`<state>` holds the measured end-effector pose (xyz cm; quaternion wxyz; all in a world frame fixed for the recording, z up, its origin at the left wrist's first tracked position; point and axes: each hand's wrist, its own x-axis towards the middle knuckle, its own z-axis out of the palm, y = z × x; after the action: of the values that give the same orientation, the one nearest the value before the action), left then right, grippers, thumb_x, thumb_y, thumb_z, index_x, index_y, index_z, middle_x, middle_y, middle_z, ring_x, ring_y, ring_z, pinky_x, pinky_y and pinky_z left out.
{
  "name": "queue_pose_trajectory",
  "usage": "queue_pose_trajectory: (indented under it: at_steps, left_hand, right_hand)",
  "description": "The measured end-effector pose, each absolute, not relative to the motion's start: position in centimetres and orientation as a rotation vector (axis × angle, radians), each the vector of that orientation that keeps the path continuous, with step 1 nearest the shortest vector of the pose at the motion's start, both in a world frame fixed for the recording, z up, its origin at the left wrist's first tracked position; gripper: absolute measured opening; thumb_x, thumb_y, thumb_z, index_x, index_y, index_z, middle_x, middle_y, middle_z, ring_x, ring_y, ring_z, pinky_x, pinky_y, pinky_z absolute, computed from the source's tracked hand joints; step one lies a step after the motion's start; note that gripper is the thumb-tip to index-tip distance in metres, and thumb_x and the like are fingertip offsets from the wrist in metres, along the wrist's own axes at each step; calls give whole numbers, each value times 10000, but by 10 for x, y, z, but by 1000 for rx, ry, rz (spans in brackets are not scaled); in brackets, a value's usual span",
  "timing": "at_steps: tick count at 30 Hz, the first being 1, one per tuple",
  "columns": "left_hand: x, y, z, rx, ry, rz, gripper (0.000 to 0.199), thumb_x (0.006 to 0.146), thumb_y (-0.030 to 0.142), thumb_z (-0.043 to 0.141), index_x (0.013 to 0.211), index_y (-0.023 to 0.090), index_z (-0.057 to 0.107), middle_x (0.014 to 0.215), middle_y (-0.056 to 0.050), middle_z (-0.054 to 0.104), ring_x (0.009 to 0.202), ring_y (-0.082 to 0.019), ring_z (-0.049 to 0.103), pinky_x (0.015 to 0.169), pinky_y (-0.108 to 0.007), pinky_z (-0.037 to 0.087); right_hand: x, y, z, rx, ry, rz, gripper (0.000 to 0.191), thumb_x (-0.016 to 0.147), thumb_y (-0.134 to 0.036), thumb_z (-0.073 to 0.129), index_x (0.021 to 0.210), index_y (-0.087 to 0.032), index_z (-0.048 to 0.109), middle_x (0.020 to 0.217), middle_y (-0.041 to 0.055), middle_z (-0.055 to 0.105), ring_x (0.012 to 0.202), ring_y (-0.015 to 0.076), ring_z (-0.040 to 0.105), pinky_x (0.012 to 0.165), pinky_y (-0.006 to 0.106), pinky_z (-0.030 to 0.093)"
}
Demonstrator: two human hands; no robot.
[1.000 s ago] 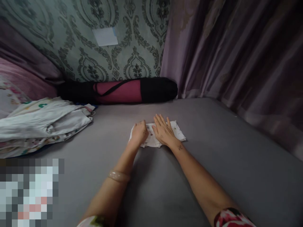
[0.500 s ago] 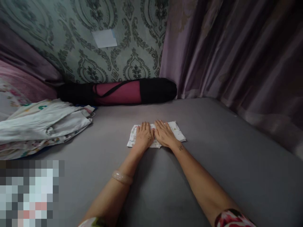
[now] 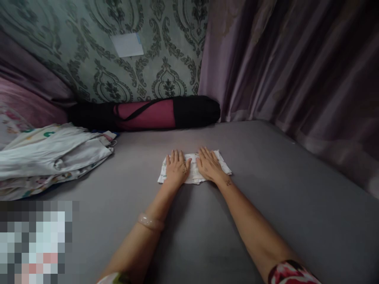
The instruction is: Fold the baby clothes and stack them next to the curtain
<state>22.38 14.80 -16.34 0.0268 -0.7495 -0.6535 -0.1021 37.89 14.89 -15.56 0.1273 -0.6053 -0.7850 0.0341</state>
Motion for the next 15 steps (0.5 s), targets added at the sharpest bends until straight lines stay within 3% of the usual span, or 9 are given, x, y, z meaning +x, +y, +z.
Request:
queue_pose_trajectory:
  at_steps: [8, 15]
  left_hand:
    - [219, 151, -168, -2312, -2101, -263, 666, 964, 508, 194, 1421, 61, 381, 1492, -200, 368, 1414, -320, 267, 1147, -491, 194]
    - [194, 163, -161, -2316, -2212, -262, 681, 968, 482, 165, 1449, 23, 313, 1518, -221, 304, 1428, -330, 228, 1145, -484, 206]
  right_hand:
    - [389, 155, -163, -1898, -2223, 108, 586, 973, -315, 214, 1464, -11, 318, 1524, 146, 319, 1427, 247, 225, 1171, 408, 122]
    - [407, 159, -159, -1984, -2142, 59, 592, 978, -331, 191, 1452, -9, 342, 1529, 155, 305, 1433, 269, 198, 1169, 422, 128]
